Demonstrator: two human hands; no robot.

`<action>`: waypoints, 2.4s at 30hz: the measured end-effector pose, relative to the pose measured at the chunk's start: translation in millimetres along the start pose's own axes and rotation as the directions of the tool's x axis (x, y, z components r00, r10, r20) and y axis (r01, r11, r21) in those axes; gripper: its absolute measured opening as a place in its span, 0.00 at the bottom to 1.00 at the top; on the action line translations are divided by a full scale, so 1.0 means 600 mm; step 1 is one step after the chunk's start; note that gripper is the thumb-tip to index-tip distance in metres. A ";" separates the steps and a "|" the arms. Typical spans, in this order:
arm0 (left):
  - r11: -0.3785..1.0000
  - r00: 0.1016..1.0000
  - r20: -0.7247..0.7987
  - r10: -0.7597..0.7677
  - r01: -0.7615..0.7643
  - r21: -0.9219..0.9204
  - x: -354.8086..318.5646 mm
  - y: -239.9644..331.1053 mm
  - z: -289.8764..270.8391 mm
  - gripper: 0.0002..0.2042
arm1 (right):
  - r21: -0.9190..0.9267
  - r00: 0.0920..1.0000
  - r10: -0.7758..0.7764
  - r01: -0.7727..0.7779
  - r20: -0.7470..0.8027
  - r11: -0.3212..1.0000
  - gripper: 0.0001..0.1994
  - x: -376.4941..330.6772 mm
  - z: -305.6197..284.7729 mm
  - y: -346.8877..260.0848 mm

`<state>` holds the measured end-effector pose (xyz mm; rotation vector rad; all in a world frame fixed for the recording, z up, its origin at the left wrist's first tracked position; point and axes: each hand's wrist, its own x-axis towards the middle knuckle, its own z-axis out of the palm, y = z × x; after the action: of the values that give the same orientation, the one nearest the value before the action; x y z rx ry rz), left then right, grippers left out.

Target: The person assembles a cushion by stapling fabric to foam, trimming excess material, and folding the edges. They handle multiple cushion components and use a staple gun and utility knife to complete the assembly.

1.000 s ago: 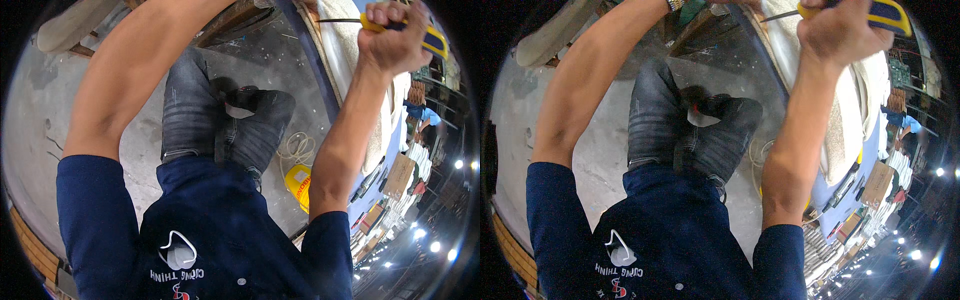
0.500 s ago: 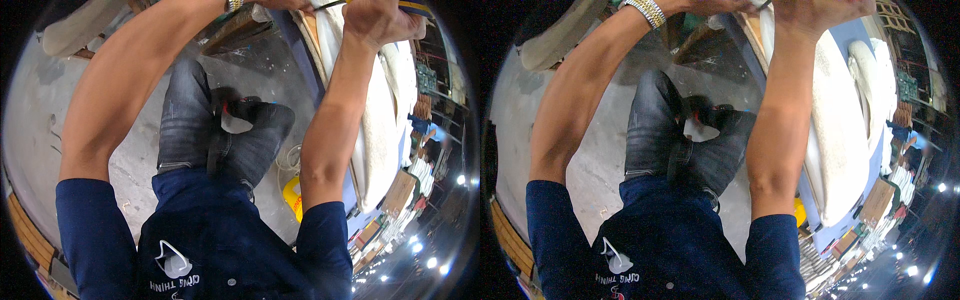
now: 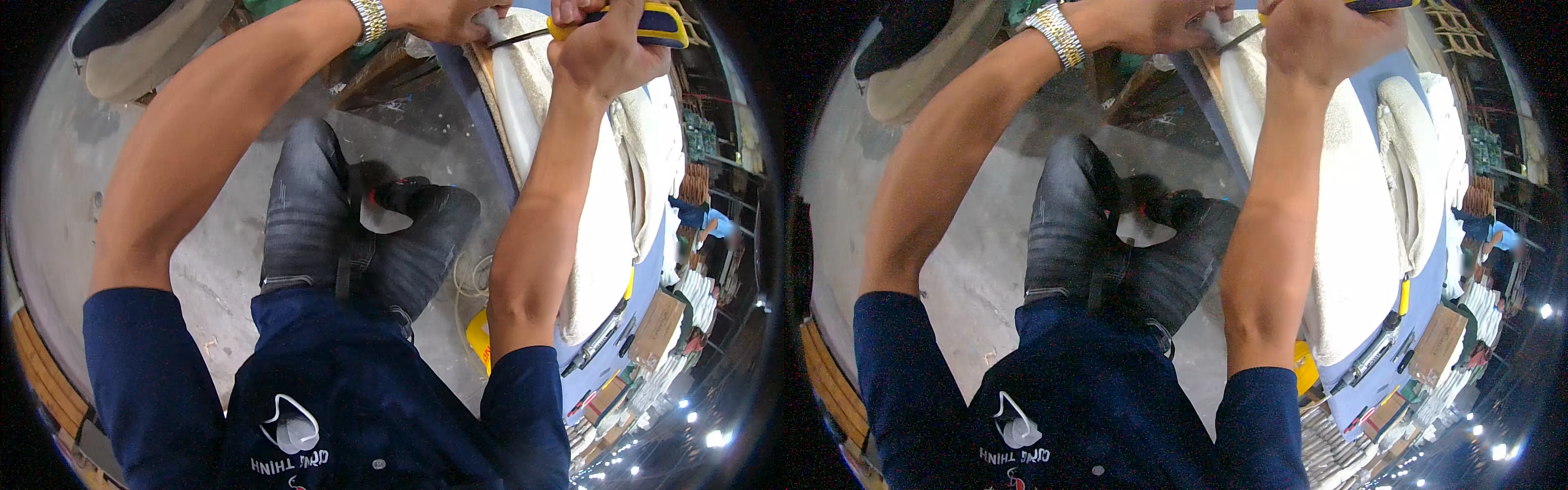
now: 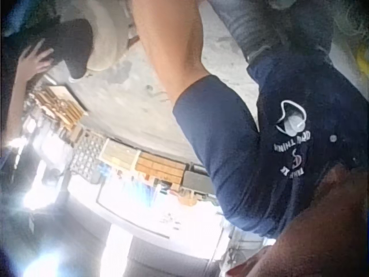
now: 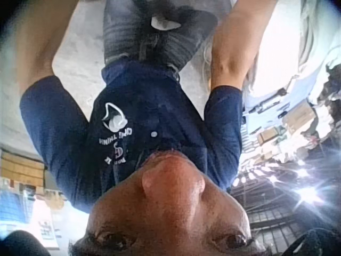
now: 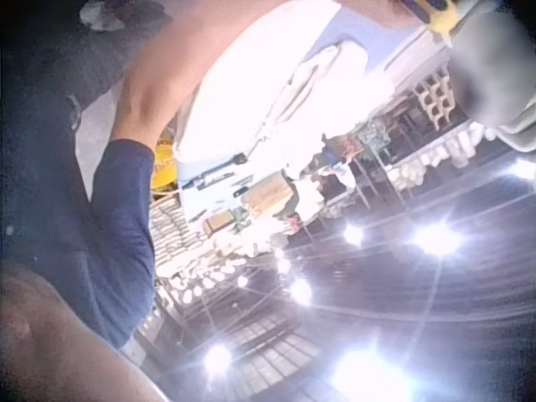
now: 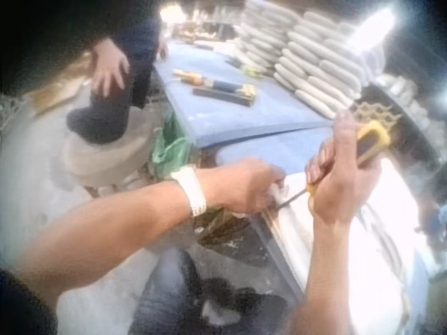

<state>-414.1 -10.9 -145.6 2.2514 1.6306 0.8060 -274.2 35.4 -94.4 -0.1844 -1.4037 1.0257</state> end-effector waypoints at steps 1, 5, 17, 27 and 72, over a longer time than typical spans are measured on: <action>0.999 0.999 0.022 -0.042 0.041 0.035 -0.002 0.011 -0.009 0.11 | -0.008 0.998 -0.058 0.058 0.027 0.998 0.10 -0.005 0.007 -0.002; 0.992 0.992 0.044 -0.117 0.119 -0.042 0.003 0.003 0.004 0.09 | -0.036 0.988 -0.144 0.146 0.053 0.989 0.10 -0.019 0.028 -0.001; 0.995 0.997 0.046 0.055 -0.051 -0.087 0.111 -0.085 0.014 0.15 | -0.182 0.997 -0.050 0.039 -0.059 0.983 0.15 0.082 0.014 0.089; 0.980 0.999 0.049 0.001 0.009 -0.198 0.116 -0.110 0.037 0.17 | -0.197 0.994 0.058 -0.075 -0.089 0.978 0.16 0.091 0.021 0.093; 0.963 0.999 -0.052 -0.017 0.002 -0.270 0.096 -0.100 0.035 0.17 | -0.337 0.989 -0.080 0.032 -0.128 0.941 0.12 0.064 0.012 0.075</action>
<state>-437.1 65.7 -176.1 2.0468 1.4514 1.0265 -308.4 84.3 -95.0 -0.4548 -1.4379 0.7068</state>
